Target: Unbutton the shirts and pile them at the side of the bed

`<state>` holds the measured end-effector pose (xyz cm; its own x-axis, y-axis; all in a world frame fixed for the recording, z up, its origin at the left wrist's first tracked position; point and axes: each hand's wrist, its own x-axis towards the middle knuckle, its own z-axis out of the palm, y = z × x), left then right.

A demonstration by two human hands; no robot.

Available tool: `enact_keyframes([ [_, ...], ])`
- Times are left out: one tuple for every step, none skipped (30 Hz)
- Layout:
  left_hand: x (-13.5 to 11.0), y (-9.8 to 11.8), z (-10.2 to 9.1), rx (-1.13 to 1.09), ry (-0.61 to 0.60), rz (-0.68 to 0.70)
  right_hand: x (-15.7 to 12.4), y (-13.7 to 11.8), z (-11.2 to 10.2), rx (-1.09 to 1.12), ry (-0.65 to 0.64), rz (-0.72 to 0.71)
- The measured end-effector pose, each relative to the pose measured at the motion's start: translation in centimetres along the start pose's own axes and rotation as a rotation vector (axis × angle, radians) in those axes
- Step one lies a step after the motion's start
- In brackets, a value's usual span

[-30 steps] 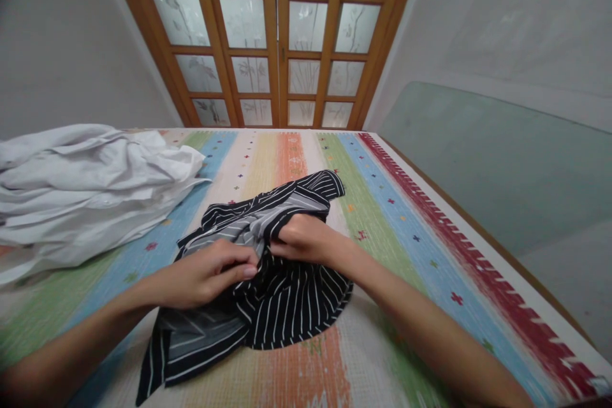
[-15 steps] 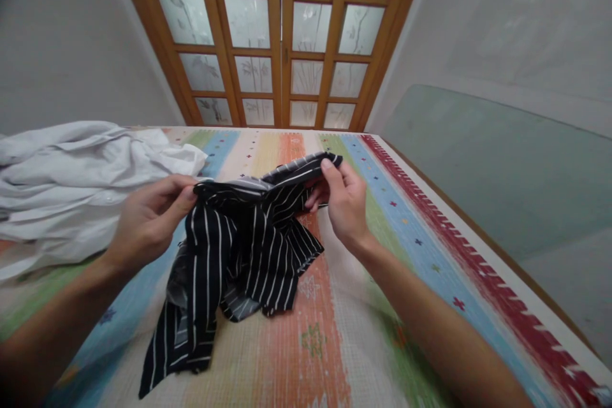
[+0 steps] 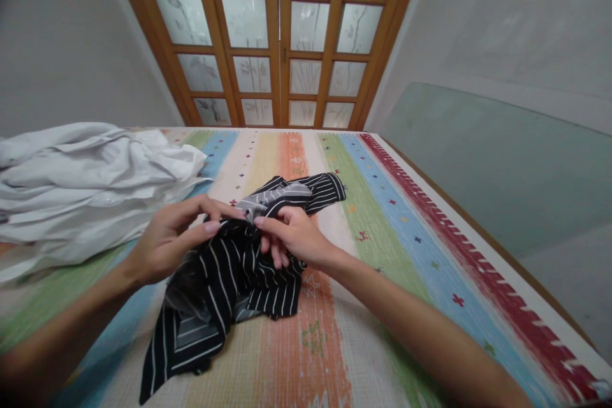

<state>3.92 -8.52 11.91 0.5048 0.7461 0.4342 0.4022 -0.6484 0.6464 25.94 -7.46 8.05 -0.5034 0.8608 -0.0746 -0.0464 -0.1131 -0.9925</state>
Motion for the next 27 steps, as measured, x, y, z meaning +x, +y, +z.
enact_keyframes([
  [-0.1, -0.2, 0.1, 0.079, -0.026, -0.007, 0.0, 0.0, 0.0, 0.022, 0.046, -0.035],
  [-0.1, -0.4, 0.3, 0.168, -0.061, -0.019, 0.1, 0.0, 0.0, 0.048, 0.102, -0.076],
  [-0.2, -0.6, 0.6, 0.263, -0.104, -0.038, 0.2, 0.0, 0.0, 0.070, 0.159, -0.119],
  [-0.2, -0.8, 0.8, 0.356, -0.156, -0.061, 0.3, 0.0, -0.1, 0.085, 0.209, -0.161],
  [-0.2, -1.1, 1.1, 0.441, -0.207, -0.089, 0.4, 0.1, -0.2, 0.094, 0.245, -0.194],
  [-0.2, -1.3, 1.3, 0.515, -0.247, -0.116, 0.5, 0.2, -0.3, 0.097, 0.266, -0.218],
  [-0.1, -1.4, 1.5, 0.574, -0.268, -0.137, 0.5, 0.3, -0.4, 0.094, 0.266, -0.229],
  [-0.1, -1.5, 1.6, 0.611, -0.263, -0.149, 0.6, 0.4, -0.5, 0.082, 0.249, -0.231],
  [0.0, -1.5, 1.7, 0.624, -0.229, -0.145, 0.5, 0.5, -0.5, 0.062, 0.221, -0.229],
  [0.1, -1.5, 1.7, 0.613, -0.174, -0.124, 0.5, 0.6, -0.5, 0.037, 0.191, -0.228],
  [0.2, -1.4, 1.7, 0.583, -0.112, -0.087, 0.4, 0.6, -0.5, 0.010, 0.169, -0.233],
  [0.2, -1.2, 1.7, 0.539, -0.059, -0.037, 0.3, 0.6, -0.4, -0.015, 0.158, -0.244],
  [0.3, -1.1, 1.7, 0.489, -0.019, 0.018, 0.2, 0.5, -0.3, -0.035, 0.155, -0.259],
  [0.2, -1.1, 1.8, 0.442, 0.006, 0.072, 0.0, 0.5, -0.2, -0.051, 0.160, -0.274],
  [0.2, -1.0, 2.0, 0.406, 0.023, 0.119, -0.1, 0.5, 0.0, -0.063, 0.166, -0.289],
  [0.1, -1.1, 2.2, 0.384, 0.041, 0.155, -0.2, 0.5, 0.1, -0.073, 0.174, -0.304],
  [0.1, -1.1, 2.4, 0.374, 0.064, 0.184, -0.2, 0.5, 0.2, -0.086, 0.181, -0.315],
  [0.0, -1.2, 2.6, 0.369, 0.085, 0.204, -0.3, 0.5, 0.3, -0.105, 0.189, -0.323],
  [0.0, -1.3, 2.8, 0.364, 0.099, 0.219, -0.3, 0.6, 0.3, -0.130, 0.198, -0.325],
  [-0.1, -1.4, 3.0, 0.357, 0.108, 0.229, -0.3, 0.7, 0.3, -0.163, 0.206, -0.321],
  [-0.1, -1.5, 3.2, 0.351, 0.114, 0.237, -0.3, 0.8, 0.3, -0.207, 0.208, -0.310],
  [-0.1, -1.5, 3.3, 0.346, 0.119, 0.243, -0.3, 0.9, 0.3, -0.258, 0.205, -0.298],
  [-0.2, -1.5, 3.4, 0.343, 0.124, 0.247, -0.2, 1.0, 0.3, -0.313, 0.203, -0.291],
  [-0.2, -1.4, 3.4, 0.342, 0.131, 0.249, -0.2, 1.1, 0.3, -0.368, 0.203, -0.290],
  [-0.2, -1.4, 3.4, 0.342, 0.138, 0.251, -0.2, 1.2, 0.3, -0.419, 0.204, -0.295],
  [-0.2, -1.3, 3.5, 0.342, 0.142, 0.249, -0.2, 1.3, 0.4, -0.461, 0.209, -0.304],
  [-0.2, -1.3, 3.5, 0.341, 0.145, 0.244, -0.2, 1.3, 0.5, -0.494, 0.217, -0.316],
])
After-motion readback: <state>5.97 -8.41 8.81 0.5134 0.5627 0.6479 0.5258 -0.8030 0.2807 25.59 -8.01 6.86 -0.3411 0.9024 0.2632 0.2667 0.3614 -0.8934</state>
